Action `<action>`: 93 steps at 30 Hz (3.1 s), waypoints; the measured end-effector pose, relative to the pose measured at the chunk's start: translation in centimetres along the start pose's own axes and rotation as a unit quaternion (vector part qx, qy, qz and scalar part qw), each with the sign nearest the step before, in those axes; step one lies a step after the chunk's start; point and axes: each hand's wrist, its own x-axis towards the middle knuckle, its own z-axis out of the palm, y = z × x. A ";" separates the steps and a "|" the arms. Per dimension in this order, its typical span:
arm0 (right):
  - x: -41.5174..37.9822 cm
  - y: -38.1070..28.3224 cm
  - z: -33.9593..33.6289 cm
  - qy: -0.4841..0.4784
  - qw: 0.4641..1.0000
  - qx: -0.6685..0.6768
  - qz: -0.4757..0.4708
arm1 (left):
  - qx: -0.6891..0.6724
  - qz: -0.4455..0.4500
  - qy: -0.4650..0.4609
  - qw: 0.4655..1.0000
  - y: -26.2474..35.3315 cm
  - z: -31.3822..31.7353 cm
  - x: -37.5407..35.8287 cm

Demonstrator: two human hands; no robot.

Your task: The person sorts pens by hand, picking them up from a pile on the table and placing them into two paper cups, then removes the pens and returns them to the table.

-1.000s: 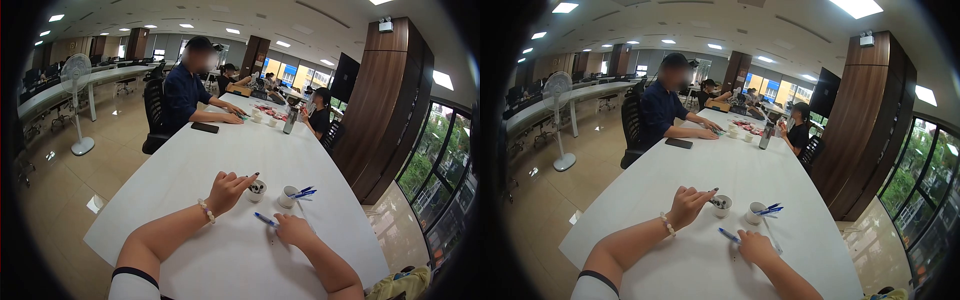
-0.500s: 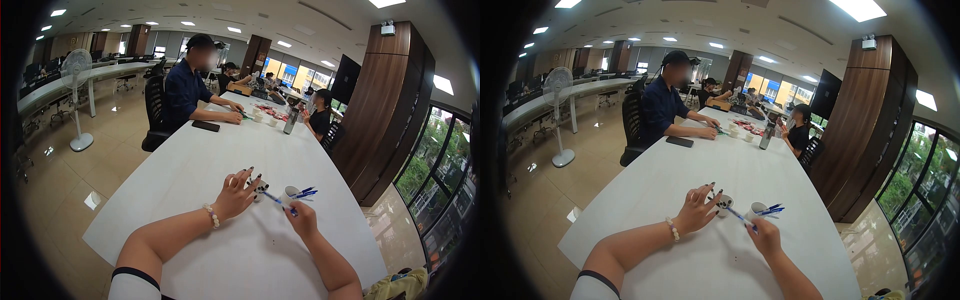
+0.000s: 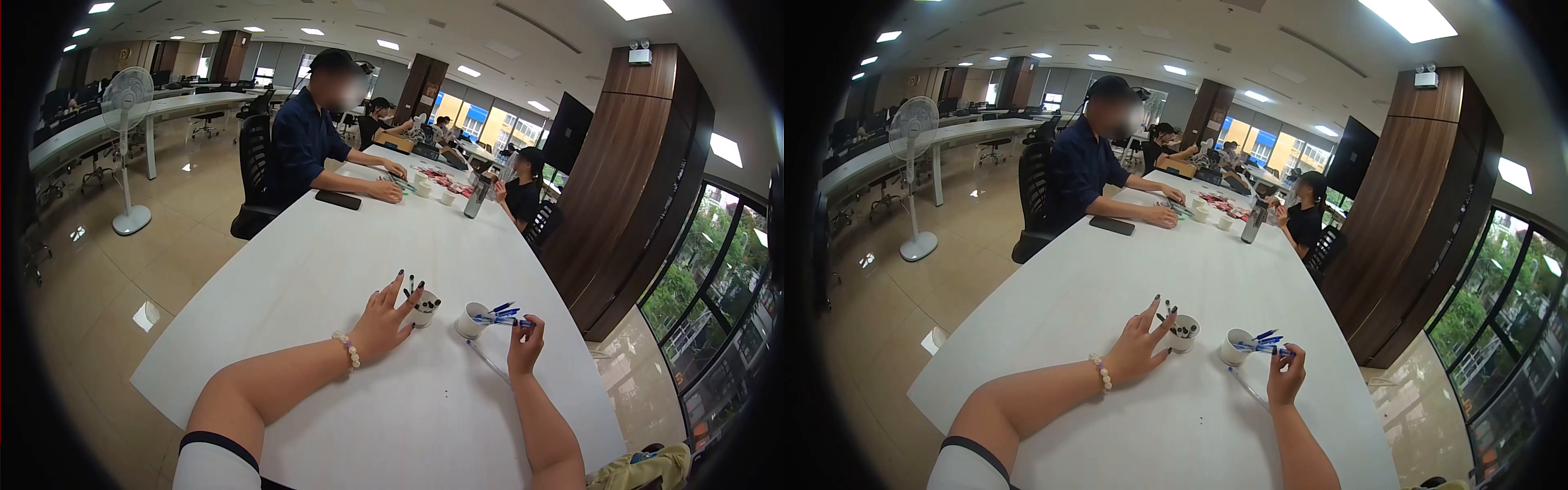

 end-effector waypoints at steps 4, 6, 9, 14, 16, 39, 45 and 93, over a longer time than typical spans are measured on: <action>-0.2 -0.1 0.1 -0.001 1.000 -0.007 -0.029 | -0.038 -0.007 -0.027 0.999 0.2 -0.2 -0.2; -0.3 -0.4 0.1 -0.033 0.999 -0.017 -0.030 | -0.053 -0.015 -0.040 0.998 0.3 -0.2 -0.2; -0.5 -0.7 0.6 -0.101 0.994 -0.031 -0.001 | -0.059 -0.013 -0.041 0.997 0.3 -0.3 -0.3; -0.2 -1.3 0.6 -0.178 0.981 -0.002 0.081 | -0.059 -0.019 -0.061 0.996 0.5 -0.4 -0.2; -0.5 -1.1 0.8 -0.172 0.980 0.054 0.083 | -0.062 -0.021 -0.072 0.995 0.6 -0.4 -0.1; -2.1 -3.8 0.4 -0.416 0.847 -0.298 -0.146 | -0.045 -0.031 -0.197 0.979 0.6 -0.9 0.2; -0.8 -6.6 0.1 -0.337 0.896 -0.114 -0.268 | -0.028 -0.022 -0.193 0.981 0.5 -0.8 0.1; 0.0 -1.9 -0.6 -0.064 0.936 -0.211 -0.275 | -0.046 -0.028 -0.203 0.978 0.9 -1.9 0.1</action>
